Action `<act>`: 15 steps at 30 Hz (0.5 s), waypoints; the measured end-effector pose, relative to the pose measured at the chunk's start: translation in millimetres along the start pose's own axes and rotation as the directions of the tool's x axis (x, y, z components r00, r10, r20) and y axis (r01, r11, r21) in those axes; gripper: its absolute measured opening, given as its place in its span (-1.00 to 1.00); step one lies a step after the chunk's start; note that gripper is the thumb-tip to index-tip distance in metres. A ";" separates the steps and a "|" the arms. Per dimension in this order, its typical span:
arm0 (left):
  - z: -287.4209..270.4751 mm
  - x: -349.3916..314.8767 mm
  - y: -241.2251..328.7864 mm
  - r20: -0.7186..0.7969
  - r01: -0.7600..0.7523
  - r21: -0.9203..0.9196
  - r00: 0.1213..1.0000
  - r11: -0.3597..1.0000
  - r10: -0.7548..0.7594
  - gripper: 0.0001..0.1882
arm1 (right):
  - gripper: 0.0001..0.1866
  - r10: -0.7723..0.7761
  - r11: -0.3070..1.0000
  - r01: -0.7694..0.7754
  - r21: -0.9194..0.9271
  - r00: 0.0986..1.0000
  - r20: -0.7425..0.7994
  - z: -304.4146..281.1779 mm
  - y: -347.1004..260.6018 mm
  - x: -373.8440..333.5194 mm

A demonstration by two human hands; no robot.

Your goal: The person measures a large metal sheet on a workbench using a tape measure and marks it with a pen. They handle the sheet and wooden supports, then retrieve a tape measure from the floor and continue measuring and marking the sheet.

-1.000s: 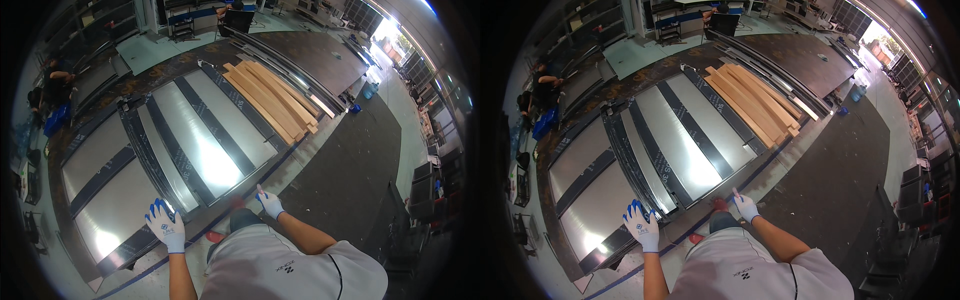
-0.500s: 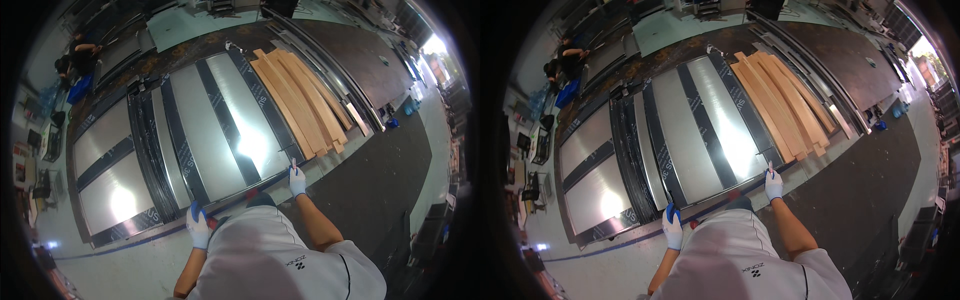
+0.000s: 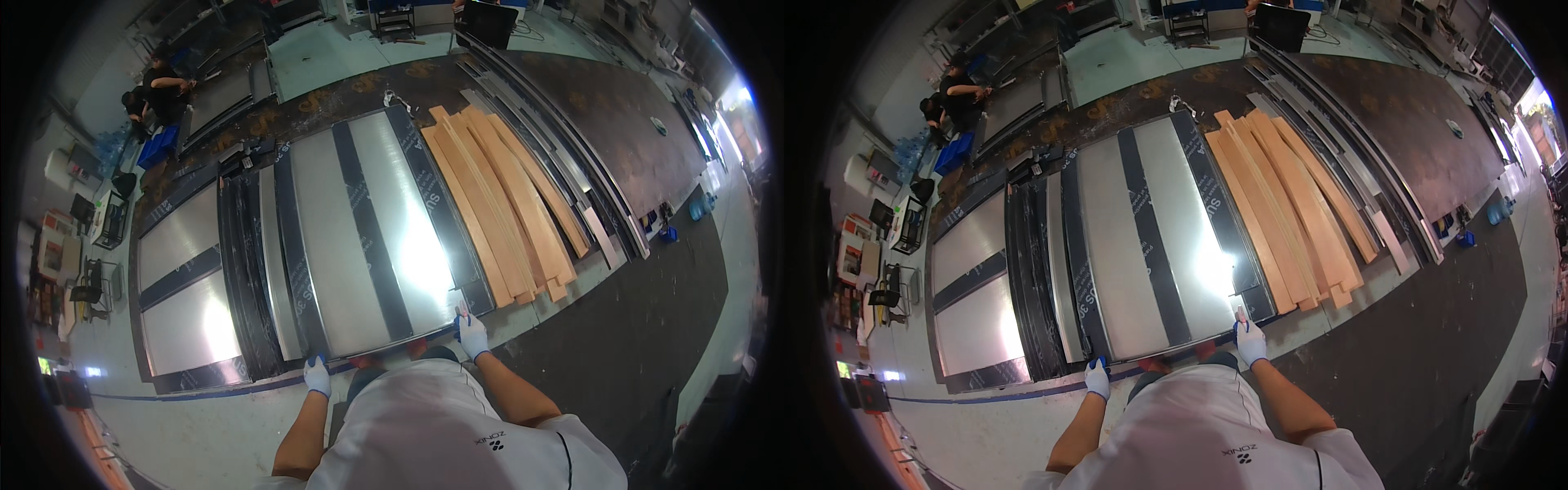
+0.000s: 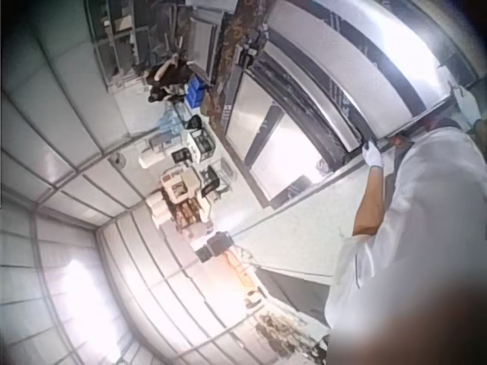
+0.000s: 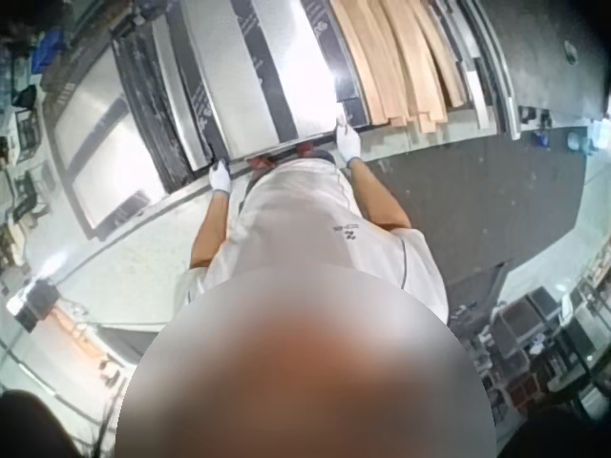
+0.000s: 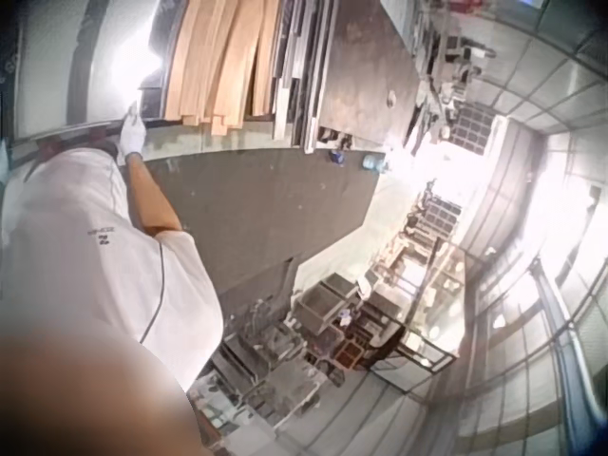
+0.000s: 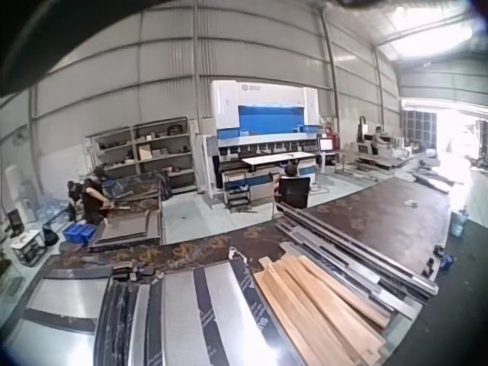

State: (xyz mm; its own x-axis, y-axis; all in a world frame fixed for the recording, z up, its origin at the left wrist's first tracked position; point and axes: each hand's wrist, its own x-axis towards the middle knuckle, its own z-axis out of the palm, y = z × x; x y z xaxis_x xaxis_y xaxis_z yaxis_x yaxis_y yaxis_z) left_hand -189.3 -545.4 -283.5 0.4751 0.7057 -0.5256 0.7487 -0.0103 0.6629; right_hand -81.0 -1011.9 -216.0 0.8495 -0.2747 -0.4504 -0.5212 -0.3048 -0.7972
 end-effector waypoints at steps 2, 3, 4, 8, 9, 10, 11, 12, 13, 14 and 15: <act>4.1 6.4 -1.0 -0.036 -0.123 0.089 0.991 0.988 0.127 -0.58 | -0.72 0.123 0.984 -0.135 0.116 0.987 0.098 -3.4 -5.2 2.4; 5.5 4.8 -0.2 -0.062 -0.068 0.191 0.995 0.979 0.081 -0.56 | -0.72 0.101 0.983 -0.114 0.145 0.990 0.097 -5.8 -7.3 2.4; 6.0 1.2 2.5 -0.035 -0.062 0.243 0.997 0.968 0.073 -0.49 | -0.72 0.103 0.974 -0.123 0.188 0.988 0.114 -8.5 -9.2 2.6; 8.5 -33.8 23.9 -0.080 -0.077 0.417 0.989 0.906 0.121 -0.33 | -0.71 0.122 0.951 -0.165 0.260 0.977 0.175 -14.6 -13.1 4.0; 10.7 -43.4 29.4 -0.088 -0.096 0.425 0.985 0.900 0.147 -0.35 | -0.70 0.163 0.938 -0.209 0.278 0.970 0.180 -15.0 -12.0 4.2; 12.8 -52.5 33.5 -0.116 -0.142 0.433 0.971 0.890 0.211 -0.37 | -0.70 0.102 0.947 -0.150 0.283 0.978 0.181 -13.9 -11.2 6.3; 14.3 -60.4 36.4 -0.145 -0.157 0.455 0.958 0.876 0.247 -0.39 | -0.69 0.095 0.948 -0.147 0.283 0.978 0.188 -12.5 -9.8 7.9; 14.9 -65.9 39.0 -0.100 -0.175 0.512 0.960 0.841 0.261 -0.34 | -0.69 0.152 0.938 -0.205 0.280 0.968 0.198 -11.3 -8.5 10.0; 17.1 -71.4 39.9 -0.116 -0.164 0.503 0.960 0.848 0.254 -0.31 | -0.69 0.104 0.959 -0.149 0.239 0.976 0.192 -10.8 -7.3 12.0; 18.0 -74.2 40.8 -0.131 -0.181 0.464 0.954 0.867 0.269 -0.30 | -0.70 0.118 0.969 -0.155 0.190 0.974 0.191 -10.7 -6.1 13.6; 17.9 -76.1 41.2 -0.128 -0.146 0.455 0.965 0.878 0.227 -0.29 | -0.70 0.147 0.972 -0.177 0.154 0.972 0.185 -11.9 -5.6 15.0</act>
State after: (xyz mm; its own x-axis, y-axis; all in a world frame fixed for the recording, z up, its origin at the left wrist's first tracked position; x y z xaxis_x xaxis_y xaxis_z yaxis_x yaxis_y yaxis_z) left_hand -186.3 -612.2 -225.7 0.5694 0.7698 -0.2885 0.7986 -0.4347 0.4164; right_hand -66.4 -1025.2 -213.5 0.7638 -0.1427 -0.6295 -0.6442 -0.1076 -0.7572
